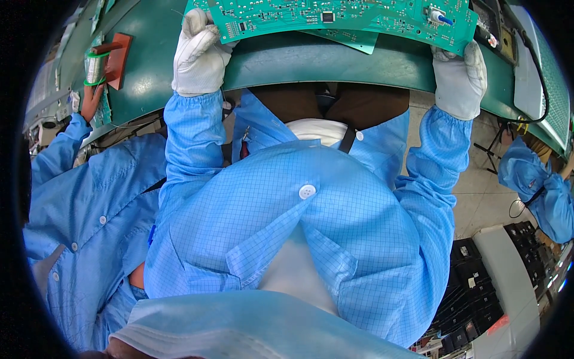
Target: Soldering electronic components onto printed circuit boards at a manual assembly station.
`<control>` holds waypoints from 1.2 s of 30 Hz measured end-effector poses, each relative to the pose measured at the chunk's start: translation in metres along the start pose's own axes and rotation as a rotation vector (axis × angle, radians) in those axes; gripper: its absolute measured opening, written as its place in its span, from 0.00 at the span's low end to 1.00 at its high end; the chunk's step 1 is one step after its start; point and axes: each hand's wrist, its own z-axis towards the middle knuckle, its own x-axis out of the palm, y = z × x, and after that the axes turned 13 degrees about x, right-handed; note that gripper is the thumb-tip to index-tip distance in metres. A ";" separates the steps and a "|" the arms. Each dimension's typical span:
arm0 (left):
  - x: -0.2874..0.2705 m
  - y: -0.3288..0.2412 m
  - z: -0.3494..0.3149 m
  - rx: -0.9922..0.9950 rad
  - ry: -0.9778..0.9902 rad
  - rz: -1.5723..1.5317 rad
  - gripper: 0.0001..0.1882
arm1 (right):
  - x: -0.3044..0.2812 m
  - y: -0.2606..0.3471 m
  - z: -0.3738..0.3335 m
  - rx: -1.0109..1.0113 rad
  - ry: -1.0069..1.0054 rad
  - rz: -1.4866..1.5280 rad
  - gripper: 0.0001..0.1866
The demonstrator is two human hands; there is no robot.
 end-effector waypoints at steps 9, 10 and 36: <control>0.004 -0.001 -0.004 0.007 -0.006 0.009 0.13 | 0.050 -0.020 0.010 -0.163 -0.480 -0.160 0.12; 0.004 0.000 -0.004 0.006 -0.009 0.010 0.13 | 0.046 -0.020 0.009 -0.160 -0.481 -0.160 0.12; 0.007 -0.025 -0.028 0.096 0.004 0.026 0.13 | 0.024 -0.002 0.001 -0.013 -0.038 -0.037 0.17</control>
